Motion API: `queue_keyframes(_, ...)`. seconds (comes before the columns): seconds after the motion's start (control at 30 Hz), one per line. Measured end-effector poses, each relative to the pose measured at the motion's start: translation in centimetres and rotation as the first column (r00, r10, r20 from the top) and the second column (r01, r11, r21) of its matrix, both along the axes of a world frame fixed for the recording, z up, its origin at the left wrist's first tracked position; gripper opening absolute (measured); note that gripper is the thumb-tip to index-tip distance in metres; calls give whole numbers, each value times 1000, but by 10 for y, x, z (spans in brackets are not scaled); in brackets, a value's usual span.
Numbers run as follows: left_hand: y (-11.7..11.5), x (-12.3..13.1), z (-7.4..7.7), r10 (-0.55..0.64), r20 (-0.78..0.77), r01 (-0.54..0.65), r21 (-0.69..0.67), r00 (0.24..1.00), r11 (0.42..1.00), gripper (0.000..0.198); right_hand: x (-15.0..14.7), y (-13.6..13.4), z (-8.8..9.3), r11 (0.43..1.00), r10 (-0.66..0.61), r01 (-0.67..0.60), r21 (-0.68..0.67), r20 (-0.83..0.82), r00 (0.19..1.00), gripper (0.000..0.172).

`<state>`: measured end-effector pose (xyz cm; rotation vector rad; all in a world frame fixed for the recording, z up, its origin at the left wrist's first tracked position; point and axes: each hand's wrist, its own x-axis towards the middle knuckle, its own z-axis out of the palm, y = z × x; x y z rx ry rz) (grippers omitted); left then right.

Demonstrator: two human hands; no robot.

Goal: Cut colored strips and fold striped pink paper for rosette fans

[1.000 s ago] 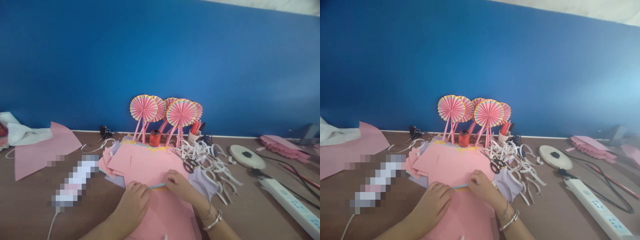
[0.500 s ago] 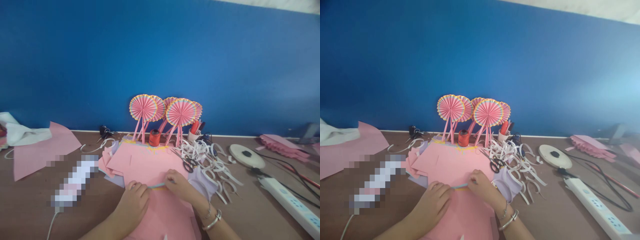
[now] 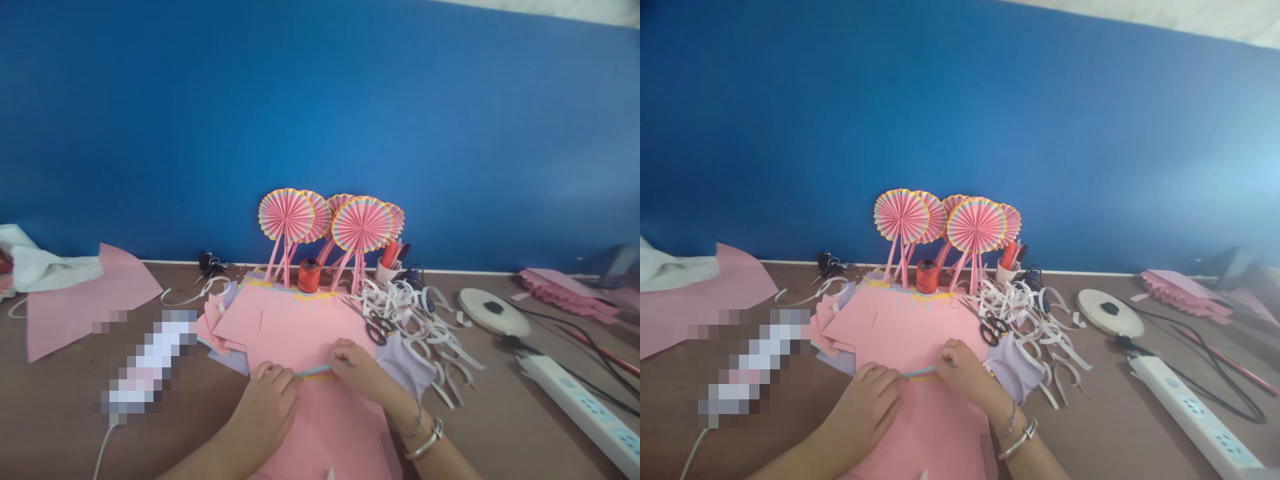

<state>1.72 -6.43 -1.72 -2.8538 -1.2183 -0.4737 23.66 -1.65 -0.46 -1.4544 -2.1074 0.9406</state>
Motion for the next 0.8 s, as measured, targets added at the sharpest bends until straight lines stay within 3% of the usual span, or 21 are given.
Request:
queue_keyframes(0.57,0,1,2,0,15,0,9,1000,1000,18,-3,-2,2,1000,-20,20,7,47,999,24)
queue_keyframes(0.8,0,3,2,-6,-56,6,3,998,1000,23,-5,-3,4,1000,-21,22,-6,56,998,25)
